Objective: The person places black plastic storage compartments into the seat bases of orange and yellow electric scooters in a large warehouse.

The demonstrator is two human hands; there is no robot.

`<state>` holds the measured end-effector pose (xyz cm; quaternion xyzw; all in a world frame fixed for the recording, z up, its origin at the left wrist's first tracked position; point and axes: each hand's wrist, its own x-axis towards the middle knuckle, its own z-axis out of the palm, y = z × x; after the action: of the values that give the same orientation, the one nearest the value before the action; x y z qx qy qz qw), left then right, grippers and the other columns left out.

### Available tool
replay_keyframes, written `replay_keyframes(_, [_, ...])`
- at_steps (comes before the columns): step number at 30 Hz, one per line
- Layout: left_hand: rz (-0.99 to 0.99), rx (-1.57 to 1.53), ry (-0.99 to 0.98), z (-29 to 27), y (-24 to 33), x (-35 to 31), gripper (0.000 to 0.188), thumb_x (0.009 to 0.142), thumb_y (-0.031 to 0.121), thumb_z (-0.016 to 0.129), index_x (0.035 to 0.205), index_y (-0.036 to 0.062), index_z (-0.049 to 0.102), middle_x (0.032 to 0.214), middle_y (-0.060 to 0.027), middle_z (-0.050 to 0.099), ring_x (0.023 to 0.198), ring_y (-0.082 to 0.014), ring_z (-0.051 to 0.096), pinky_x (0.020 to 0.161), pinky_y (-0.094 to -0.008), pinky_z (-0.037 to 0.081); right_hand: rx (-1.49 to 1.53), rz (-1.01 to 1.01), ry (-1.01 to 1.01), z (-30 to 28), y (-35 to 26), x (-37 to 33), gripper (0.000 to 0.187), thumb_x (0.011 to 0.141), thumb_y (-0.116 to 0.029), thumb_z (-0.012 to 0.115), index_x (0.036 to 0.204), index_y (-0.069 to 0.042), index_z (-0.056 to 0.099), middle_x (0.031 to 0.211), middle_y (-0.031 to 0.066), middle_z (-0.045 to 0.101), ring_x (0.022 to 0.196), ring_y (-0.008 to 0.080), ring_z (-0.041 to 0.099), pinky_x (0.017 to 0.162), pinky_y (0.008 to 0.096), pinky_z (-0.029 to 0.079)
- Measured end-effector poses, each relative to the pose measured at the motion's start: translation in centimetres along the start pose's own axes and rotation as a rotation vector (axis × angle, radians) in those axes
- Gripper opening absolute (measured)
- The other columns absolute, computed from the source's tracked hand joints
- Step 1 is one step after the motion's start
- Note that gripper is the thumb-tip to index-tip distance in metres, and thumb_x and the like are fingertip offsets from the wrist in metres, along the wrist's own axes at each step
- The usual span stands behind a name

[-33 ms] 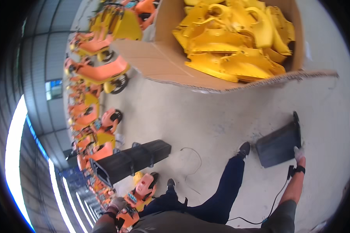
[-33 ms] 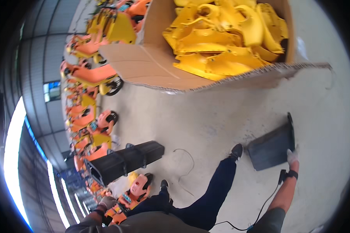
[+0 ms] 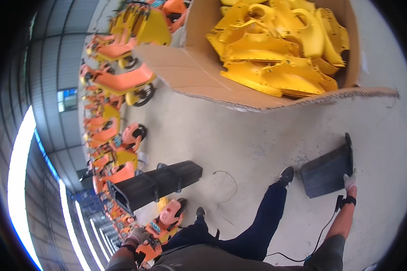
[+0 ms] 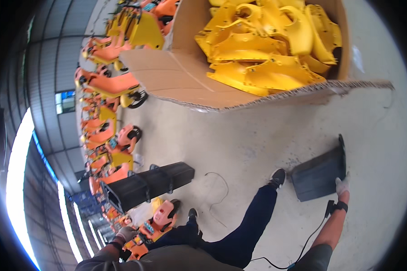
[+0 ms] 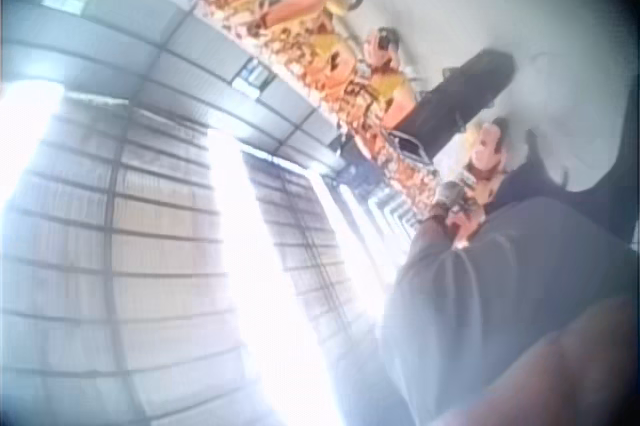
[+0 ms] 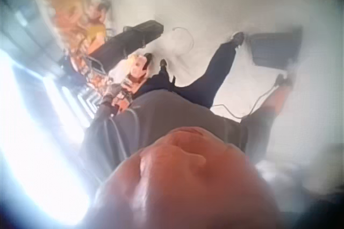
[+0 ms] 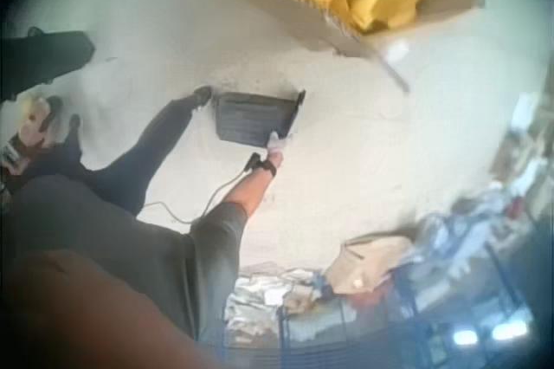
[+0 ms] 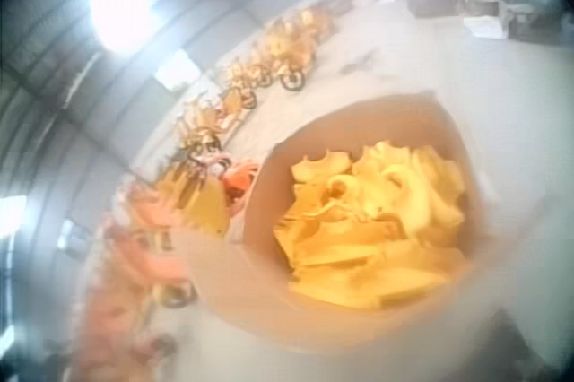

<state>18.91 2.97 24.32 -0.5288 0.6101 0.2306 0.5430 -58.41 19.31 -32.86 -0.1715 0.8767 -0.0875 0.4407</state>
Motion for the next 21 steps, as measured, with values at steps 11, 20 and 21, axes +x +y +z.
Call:
replay_keyframes(11, [-0.344,-0.597,-0.093,1.1,4.4,-2.2,0.037,0.079,0.039,0.059,0.093,0.0051,0.066,0.096,-0.0156,0.064,0.095,-0.0295,0.06,0.084,-0.0362,0.045,-0.377,-0.218,-0.125,2.1,-14.2,-11.0,0.042,0.069,-0.006,0.056,0.111,-0.004,0.051,0.106,0.0215,0.055,0.1,0.0384,0.054,0.087,0.0409,0.045])
replay_keyframes(20, [-0.123,-1.184,0.284,-0.8,4.1,4.2,0.04,0.081,0.037,0.061,0.101,0.0031,0.064,0.087,-0.013,0.066,0.081,-0.0237,0.063,0.074,-0.0336,0.048,-0.818,-0.857,-0.143,-0.8,-40.6,-30.0,0.04,0.059,-0.009,0.069,0.098,-0.014,0.06,0.102,0.0157,0.05,0.095,0.0337,0.053,0.08,0.0413,0.046])
replay_keyframes(21, [-0.138,-1.336,0.212,-3.7,4.1,4.4,0.038,0.083,0.035,0.061,0.101,0.0014,0.063,0.083,-0.0107,0.066,0.075,-0.0186,0.063,0.069,-0.0315,0.049,-0.827,-0.946,-0.137,-0.4,-43.8,-31.5,0.038,0.059,-0.01,0.069,0.096,-0.015,0.062,0.1,0.015,0.051,0.094,0.0332,0.053,0.079,0.0413,0.046])
